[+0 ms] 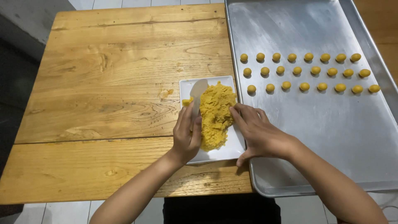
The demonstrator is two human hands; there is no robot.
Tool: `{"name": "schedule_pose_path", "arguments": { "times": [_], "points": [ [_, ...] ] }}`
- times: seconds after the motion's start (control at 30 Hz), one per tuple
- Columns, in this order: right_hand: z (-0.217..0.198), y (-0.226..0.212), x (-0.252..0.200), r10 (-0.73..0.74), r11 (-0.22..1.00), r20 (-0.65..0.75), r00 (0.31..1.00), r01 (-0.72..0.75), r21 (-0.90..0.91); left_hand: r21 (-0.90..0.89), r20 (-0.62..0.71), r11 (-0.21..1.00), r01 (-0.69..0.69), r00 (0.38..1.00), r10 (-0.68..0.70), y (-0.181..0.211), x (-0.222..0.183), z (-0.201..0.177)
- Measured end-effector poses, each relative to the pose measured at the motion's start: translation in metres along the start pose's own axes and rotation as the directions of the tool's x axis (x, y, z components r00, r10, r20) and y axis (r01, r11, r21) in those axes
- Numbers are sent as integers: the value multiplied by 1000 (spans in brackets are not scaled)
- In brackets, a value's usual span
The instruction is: A person portions yellow dough using a small spatula, rolls it into small balls between their hands, and arranges them in rows on a metal baking tray.
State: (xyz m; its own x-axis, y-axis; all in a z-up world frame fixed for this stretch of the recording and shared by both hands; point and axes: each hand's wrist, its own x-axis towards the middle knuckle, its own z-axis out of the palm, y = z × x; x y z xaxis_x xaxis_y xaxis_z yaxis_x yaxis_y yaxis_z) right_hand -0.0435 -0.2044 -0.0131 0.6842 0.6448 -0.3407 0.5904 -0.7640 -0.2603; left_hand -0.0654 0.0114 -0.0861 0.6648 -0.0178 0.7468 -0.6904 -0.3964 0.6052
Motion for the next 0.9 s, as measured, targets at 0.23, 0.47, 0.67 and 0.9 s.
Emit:
{"name": "schedule_pose_path", "arguments": {
  "times": [0.23, 0.47, 0.67, 0.9],
  "points": [
    [12, 6, 7, 35, 999, -4, 999, -35, -32, 26, -40, 1000, -10, 999, 11, -24, -21, 10],
    [13, 9, 9, 5, 998, -31, 1000, -7, -64, -2, -24, 1000, 22, 999, -22, -15, -13, 5],
    [18, 11, 11, 8, 998, -36, 999, -10, -62, -11, -12, 1000, 6, 1000, -6, -19, -16, 8],
    [20, 4, 7, -1, 995, -61, 998, -5, -98, -18, 2, 1000, -3, 1000, 3, -23, -22, 9]
  ]
}}
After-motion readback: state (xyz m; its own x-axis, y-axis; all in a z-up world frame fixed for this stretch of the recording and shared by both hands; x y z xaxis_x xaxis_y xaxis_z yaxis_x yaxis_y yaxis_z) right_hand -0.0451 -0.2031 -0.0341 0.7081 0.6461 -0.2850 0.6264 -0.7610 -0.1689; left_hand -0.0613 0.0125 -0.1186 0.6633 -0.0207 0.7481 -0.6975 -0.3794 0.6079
